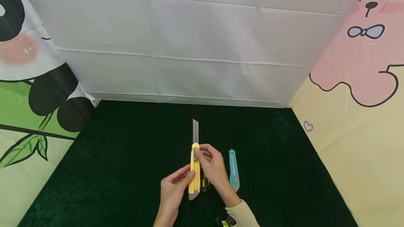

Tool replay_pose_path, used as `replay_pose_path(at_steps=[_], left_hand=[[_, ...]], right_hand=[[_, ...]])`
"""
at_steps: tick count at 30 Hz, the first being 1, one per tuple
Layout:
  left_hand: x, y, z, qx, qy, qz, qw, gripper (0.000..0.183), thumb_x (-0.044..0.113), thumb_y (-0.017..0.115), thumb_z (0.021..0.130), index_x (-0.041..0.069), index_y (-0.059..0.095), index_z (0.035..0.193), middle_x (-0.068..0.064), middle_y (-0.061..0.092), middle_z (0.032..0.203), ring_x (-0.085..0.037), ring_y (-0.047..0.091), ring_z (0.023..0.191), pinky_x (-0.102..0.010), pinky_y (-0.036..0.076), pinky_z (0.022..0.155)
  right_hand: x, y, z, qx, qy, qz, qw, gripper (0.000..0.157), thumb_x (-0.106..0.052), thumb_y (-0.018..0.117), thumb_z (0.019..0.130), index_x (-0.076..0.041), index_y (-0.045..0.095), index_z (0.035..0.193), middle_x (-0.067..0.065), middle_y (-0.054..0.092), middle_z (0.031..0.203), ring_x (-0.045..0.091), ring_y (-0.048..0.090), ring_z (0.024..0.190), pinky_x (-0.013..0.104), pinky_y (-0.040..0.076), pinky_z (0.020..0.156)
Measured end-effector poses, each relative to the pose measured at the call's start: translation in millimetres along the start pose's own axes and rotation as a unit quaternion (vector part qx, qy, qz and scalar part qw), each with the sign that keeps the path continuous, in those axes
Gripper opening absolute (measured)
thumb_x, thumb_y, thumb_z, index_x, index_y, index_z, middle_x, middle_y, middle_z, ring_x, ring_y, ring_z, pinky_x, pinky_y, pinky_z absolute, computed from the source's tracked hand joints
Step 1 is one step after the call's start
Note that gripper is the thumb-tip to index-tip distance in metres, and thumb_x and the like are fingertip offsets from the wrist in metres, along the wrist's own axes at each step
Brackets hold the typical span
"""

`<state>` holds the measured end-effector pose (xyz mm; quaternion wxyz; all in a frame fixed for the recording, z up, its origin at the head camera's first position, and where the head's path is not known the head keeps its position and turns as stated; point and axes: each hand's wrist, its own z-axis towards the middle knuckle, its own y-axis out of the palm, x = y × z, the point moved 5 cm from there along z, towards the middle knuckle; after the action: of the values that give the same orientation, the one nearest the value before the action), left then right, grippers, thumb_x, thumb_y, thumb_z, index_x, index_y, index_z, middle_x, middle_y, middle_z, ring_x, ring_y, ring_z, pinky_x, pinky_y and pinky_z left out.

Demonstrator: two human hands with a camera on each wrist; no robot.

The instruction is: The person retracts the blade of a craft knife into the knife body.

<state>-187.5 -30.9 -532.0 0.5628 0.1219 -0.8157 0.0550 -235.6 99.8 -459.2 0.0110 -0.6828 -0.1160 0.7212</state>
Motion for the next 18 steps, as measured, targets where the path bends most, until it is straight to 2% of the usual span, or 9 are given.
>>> replay_pose_path(at_steps=[7,11,18], left_hand=[[1.5,0.2,-2.6,-0.004,-0.002,-0.007,1.0000,0.038,0.032,0.075,0.080,0.015,0.068,0.112,-0.006,0.068,0.104,-0.020,0.066,0.091,-0.033,0.054,0.078],[1.6,1.2,-3.4,-0.010,-0.002,-0.012,0.9999,0.039,0.031,0.074,0.080,0.013,0.067,0.114,-0.007,0.067,0.105,-0.021,0.066,0.091,-0.033,0.054,0.078],[1.0,1.6,-3.7,-0.009,-0.001,-0.009,0.9999,0.039,0.031,0.073,0.081,0.012,0.067,0.115,-0.007,0.067,0.106,-0.020,0.065,0.092,-0.033,0.054,0.078]], right_hand=[[25,2.3,7,-0.002,-0.008,-0.002,1.000,0.028,-0.034,0.055,0.096,-0.014,0.058,0.116,0.003,0.063,0.098,0.017,0.063,0.082,0.031,0.054,0.073],[27,1.8,7,-0.004,-0.019,0.008,1.000,0.028,-0.036,0.055,0.096,-0.015,0.058,0.115,0.004,0.061,0.097,0.018,0.062,0.080,0.029,0.053,0.072],[26,2.3,3,-0.011,-0.037,0.017,0.999,0.027,-0.028,0.055,0.097,-0.011,0.056,0.118,0.008,0.061,0.098,0.022,0.062,0.082,0.028,0.053,0.071]])
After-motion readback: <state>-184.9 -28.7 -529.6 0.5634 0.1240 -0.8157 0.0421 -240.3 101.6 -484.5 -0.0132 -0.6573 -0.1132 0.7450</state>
